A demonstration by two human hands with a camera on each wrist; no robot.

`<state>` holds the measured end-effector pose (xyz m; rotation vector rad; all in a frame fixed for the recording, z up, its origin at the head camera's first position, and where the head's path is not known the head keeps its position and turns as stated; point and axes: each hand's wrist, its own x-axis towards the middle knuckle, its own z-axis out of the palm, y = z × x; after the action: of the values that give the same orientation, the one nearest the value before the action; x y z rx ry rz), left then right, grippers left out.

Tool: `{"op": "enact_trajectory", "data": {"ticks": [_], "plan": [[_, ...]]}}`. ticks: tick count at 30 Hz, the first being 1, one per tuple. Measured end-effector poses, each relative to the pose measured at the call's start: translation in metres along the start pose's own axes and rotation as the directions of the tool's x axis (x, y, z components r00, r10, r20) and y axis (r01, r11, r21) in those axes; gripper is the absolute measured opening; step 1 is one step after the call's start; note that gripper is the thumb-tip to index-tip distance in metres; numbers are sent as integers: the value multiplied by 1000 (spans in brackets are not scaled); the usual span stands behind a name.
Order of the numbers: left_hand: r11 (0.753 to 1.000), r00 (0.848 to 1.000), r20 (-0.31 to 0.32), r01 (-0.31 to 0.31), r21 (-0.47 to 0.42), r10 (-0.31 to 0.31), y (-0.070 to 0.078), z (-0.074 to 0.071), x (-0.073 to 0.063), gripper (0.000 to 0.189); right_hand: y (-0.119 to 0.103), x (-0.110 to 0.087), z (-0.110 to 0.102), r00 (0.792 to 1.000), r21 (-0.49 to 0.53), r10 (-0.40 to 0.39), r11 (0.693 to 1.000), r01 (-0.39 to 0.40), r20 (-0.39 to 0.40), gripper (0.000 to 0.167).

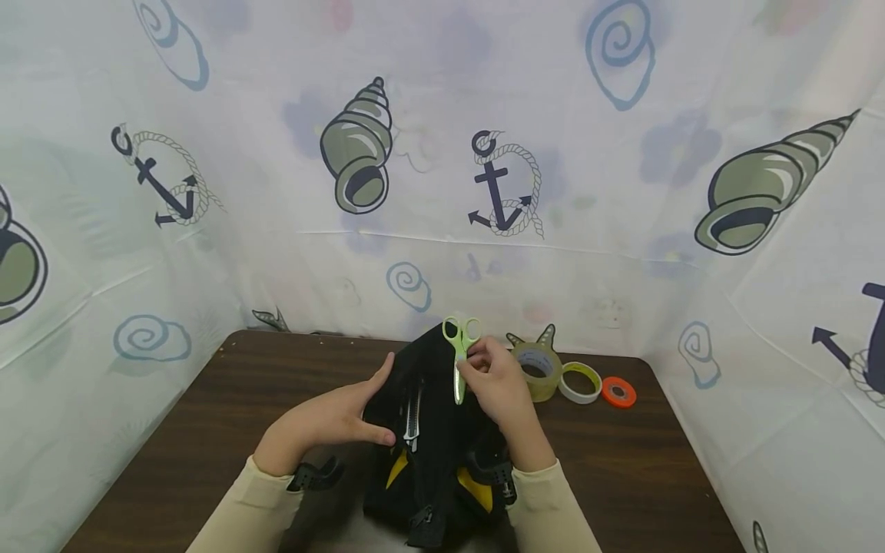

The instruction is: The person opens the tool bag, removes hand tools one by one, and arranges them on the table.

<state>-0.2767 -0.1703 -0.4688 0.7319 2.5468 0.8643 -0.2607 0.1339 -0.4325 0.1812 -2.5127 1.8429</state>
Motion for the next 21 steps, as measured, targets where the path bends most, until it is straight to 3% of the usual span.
{"op": "enact_trajectory", "data": {"ticks": [8, 16, 21], "plan": [[1000, 1000, 2, 0, -9, 0, -1, 0, 0, 131, 6, -7, -13, 999, 2, -46, 999, 46, -29, 31], [1000, 1000, 11, -7, -20, 7, -2, 2, 1, 128, 23, -13, -28, 990, -30, -64, 998, 61, -126, 28], [1000, 1000, 7, -8, -21, 8, -2, 2, 0, 130, 35, -22, -37, 974, -57, -89, 995, 79, -208, 28]]}}
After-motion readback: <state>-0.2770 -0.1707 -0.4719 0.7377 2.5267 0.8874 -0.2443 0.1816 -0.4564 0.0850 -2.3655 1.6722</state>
